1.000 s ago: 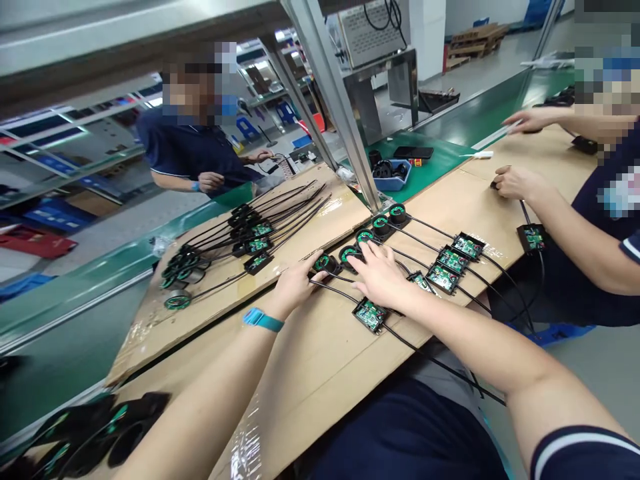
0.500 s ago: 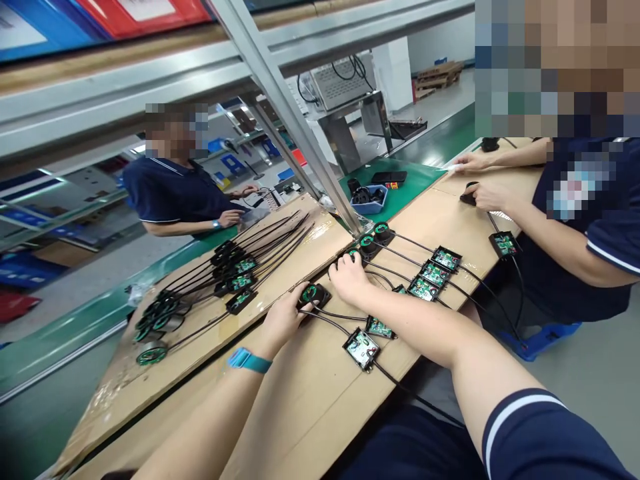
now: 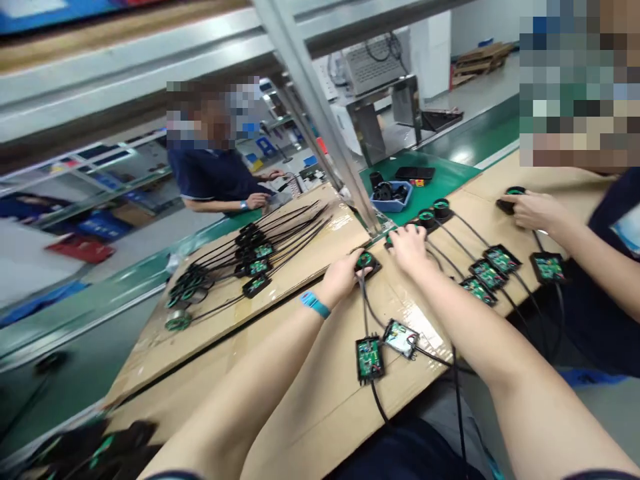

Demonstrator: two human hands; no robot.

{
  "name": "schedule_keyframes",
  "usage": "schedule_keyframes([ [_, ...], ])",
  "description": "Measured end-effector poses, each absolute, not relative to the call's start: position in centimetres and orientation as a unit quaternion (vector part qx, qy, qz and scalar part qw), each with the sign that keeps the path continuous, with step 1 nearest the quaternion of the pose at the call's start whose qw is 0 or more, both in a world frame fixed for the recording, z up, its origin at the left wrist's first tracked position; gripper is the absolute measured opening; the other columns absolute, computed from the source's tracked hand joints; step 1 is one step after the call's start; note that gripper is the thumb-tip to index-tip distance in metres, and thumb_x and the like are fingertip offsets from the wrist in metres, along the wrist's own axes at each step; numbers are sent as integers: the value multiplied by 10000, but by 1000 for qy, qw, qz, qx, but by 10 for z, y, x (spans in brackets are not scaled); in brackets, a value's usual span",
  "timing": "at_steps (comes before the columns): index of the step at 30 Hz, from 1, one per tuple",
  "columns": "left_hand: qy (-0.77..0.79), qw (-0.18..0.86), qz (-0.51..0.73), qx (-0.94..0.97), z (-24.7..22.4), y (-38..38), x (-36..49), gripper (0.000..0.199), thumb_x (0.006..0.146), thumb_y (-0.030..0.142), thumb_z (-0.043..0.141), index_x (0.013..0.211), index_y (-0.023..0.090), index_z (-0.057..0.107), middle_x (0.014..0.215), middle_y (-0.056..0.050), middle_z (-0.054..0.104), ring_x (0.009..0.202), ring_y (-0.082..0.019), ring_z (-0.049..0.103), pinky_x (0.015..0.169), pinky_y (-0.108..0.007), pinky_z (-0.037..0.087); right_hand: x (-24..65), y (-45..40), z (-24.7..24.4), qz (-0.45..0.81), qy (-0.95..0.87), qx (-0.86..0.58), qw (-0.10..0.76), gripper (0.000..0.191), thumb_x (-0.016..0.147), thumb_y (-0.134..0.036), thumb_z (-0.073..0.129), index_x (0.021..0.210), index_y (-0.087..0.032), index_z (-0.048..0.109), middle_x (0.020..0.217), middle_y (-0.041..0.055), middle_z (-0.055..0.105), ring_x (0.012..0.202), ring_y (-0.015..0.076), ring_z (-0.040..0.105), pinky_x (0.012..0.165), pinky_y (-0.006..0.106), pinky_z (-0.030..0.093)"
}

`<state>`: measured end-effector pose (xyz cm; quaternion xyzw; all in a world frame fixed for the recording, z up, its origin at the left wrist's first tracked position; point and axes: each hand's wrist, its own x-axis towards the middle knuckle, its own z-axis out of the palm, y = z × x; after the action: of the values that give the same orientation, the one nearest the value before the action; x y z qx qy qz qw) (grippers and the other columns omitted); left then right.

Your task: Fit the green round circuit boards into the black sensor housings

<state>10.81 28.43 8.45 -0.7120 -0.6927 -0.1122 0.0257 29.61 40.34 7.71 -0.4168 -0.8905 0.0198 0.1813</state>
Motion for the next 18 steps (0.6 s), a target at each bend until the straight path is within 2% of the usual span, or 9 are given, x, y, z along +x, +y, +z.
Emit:
schedule_keyframes([
  [4, -714, 29, -111, -691, 91, 300, 123, 557, 934, 426, 649, 1407, 163, 513, 1174, -161, 698, 1123, -310, 631, 966, -416, 484, 312, 435, 78, -10, -885, -424, 192, 452, 940, -365, 550, 1334, -157, 627, 1262, 176, 650, 1161, 360, 435, 953, 518, 271],
  [7, -713, 60, -173, -677, 85, 278, 117, 692, 888, 375, 708, 1484, 169, 423, 1363, -175, 609, 1290, -319, 536, 1079, -456, 425, 316, 416, 83, -52, -872, -437, 217, 493, 971, -394, 508, 1382, -139, 600, 1393, 226, 565, 1218, 383, 462, 991, 544, 287],
  [9, -695, 82, -239, -673, 74, 239, 105, 714, 909, 386, 678, 1517, 167, 374, 1486, -185, 515, 1392, -313, 453, 1156, -474, 369, 320, 370, 85, -58, -887, -396, 233, 510, 1005, -450, 450, 1392, -155, 604, 1485, 240, 492, 1277, 400, 471, 1019, 562, 307],
  [11, -702, 92, -282, -648, 59, 187, 89, 664, 936, 415, 638, 1505, 178, 392, 1542, -188, 459, 1438, -316, 410, 1197, -503, 330, 329, 306, 81, -36, -926, -289, 240, 520, 1005, -538, 427, 1359, -216, 632, 1540, 195, 467, 1339, 396, 469, 1054, 584, 323],
  [14, -765, 93, -309, -557, 42, 99, 61, 523, 928, 402, 648, 1390, 202, 509, 1501, -188, 501, 1422, -337, 433, 1182, -561, 345, 344, 223, 62, 2, -969, -129, 212, 466, 926, -631, 520, 1193, -307, 720, 1545, 130, 497, 1388, 410, 467, 1122, 675, 263],
  [16, -806, 120, -317, -485, 42, 41, 42, 434, 929, 373, 648, 1317, 206, 550, 1483, -188, 514, 1433, -337, 424, 1182, -578, 343, 352, 199, 46, 19, -973, -108, 204, 409, 896, -613, 544, 1138, -348, 741, 1507, 111, 545, 1356, 417, 512, 1142, 707, 240],
  [18, -835, 172, -310, -421, 49, -16, 24, 394, 941, 361, 631, 1293, 203, 550, 1512, -194, 481, 1477, -337, 374, 1203, -589, 312, 358, 206, 32, 36, -967, -130, 218, 348, 892, -545, 520, 1091, -385, 756, 1423, 97, 620, 1302, 421, 564, 1124, 712, 289],
])
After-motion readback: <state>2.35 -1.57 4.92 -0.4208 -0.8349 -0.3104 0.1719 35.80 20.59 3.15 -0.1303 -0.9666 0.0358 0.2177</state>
